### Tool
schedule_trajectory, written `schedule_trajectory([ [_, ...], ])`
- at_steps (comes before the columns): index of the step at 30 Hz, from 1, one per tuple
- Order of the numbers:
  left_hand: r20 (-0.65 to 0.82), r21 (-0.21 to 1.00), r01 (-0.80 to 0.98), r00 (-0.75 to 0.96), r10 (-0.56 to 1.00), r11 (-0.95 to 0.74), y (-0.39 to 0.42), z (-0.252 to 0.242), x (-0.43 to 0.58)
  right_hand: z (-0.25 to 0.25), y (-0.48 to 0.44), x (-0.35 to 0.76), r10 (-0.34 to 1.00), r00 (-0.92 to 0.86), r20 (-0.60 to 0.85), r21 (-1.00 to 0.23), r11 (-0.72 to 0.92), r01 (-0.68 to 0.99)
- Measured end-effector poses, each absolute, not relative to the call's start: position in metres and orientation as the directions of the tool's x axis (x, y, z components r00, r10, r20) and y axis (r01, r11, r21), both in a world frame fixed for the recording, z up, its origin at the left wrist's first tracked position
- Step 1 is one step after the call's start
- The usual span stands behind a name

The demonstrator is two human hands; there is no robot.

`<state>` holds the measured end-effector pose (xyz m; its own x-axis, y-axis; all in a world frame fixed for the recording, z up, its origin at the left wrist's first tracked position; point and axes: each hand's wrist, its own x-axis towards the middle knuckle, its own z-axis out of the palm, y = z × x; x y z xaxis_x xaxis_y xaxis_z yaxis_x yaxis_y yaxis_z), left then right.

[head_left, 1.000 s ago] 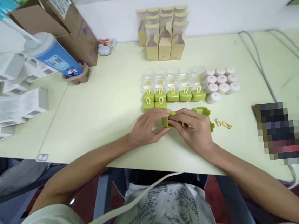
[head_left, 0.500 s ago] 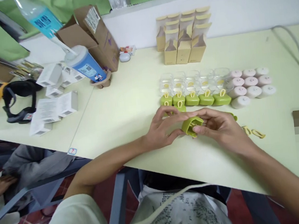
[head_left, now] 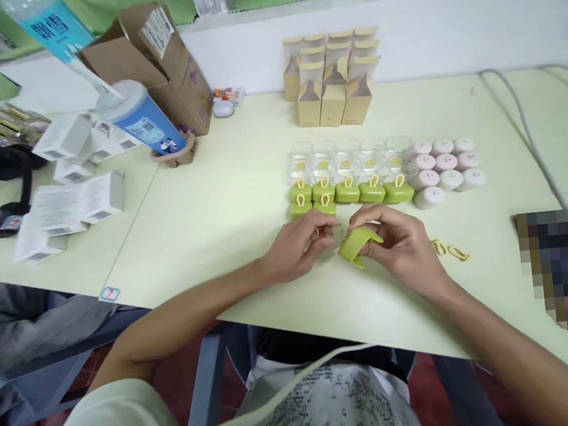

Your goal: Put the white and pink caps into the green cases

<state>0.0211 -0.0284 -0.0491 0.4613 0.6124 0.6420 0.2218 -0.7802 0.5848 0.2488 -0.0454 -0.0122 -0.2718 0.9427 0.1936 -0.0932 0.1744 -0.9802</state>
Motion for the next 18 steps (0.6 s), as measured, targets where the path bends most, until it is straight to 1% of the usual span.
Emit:
schedule_trajectory([
  [2,0.562,0.623,0.242,0.523,0.641,-0.744,-0.030,-0.048,0.021,-0.014,-0.046,0.247,0.930,-0.302,0.212,-0.976,0.183,-0.120],
  [4,0.516,0.667,0.212,0.560,0.648,-0.714,-0.031,-0.047,0.021,-0.018,-0.047,0.245,0.917,-0.329,0.225,-0.971,0.185,-0.149],
  [6,0.509,0.719,0.144,0.558,0.655,-0.680,-0.031,-0.044,0.021,-0.020,-0.047,0.243,0.906,-0.361,0.224,-0.970,0.172,-0.171],
  [8,0.513,0.744,0.089,0.559,0.651,-0.662,-0.030,-0.040,0.020,-0.021,-0.048,0.243,0.896,-0.391,0.210,-0.972,0.149,-0.182],
  [11,0.534,0.738,0.064,0.554,0.639,-0.672,-0.028,-0.035,0.019,-0.017,-0.051,0.242,0.891,-0.414,0.186,-0.973,0.110,-0.201],
  [14,0.556,0.721,0.078,0.528,0.642,-0.689,-0.026,-0.033,0.018,-0.012,-0.053,0.243,0.892,-0.419,0.170,-0.971,0.079,-0.226],
  [18,0.635,0.647,0.120,0.461,0.620,-0.753,-0.024,-0.033,0.015,-0.008,-0.054,0.244,0.869,-0.466,0.167,-0.969,0.057,-0.240],
])
